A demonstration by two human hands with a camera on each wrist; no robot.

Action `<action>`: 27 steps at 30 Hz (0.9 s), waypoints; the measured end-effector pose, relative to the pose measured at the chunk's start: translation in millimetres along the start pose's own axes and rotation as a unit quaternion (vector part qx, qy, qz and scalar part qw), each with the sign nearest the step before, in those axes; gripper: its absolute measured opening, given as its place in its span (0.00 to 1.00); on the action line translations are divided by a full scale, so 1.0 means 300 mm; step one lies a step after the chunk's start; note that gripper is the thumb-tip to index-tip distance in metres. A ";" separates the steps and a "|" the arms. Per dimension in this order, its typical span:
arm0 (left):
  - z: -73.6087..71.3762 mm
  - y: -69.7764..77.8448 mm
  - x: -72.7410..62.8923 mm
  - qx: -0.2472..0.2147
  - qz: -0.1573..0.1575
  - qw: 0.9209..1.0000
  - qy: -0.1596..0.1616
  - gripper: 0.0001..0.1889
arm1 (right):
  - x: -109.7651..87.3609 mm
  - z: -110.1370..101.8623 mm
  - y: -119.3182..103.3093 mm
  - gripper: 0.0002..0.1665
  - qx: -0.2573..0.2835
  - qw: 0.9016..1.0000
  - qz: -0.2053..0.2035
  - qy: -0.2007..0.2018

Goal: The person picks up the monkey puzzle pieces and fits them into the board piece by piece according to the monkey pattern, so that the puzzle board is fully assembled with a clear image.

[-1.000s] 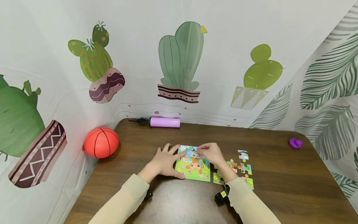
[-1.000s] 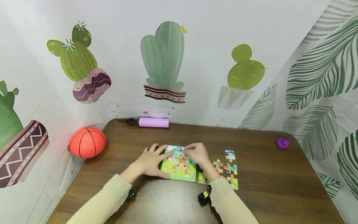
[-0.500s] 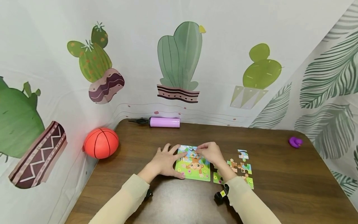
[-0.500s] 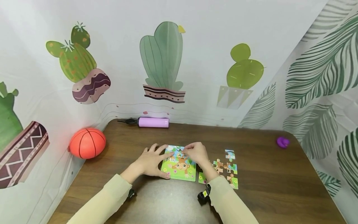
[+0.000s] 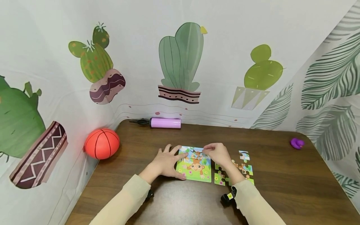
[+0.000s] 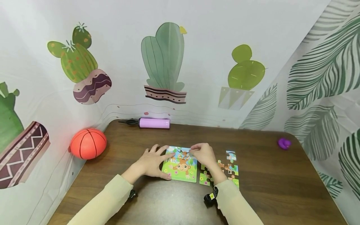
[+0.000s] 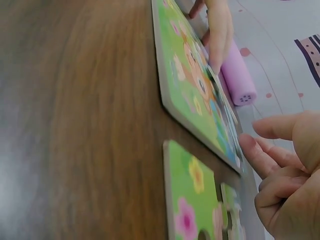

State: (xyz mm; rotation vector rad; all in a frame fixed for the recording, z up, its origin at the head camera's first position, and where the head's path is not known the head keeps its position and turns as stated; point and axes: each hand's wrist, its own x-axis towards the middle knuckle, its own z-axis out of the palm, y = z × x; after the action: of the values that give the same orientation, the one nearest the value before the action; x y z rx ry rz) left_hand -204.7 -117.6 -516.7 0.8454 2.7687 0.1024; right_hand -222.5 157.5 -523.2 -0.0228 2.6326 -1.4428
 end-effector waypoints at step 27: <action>-0.001 0.011 -0.002 0.002 -0.003 1.000 0.001 0.56 | -0.080 -0.340 0.201 0.23 -0.045 0.996 -0.013 0.074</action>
State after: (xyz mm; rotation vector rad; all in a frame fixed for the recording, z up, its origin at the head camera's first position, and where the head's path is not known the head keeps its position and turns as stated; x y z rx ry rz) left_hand -202.4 -115.4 -515.9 0.8379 2.7735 0.0976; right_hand -208.7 277.5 -517.1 0.0418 2.8257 -1.3830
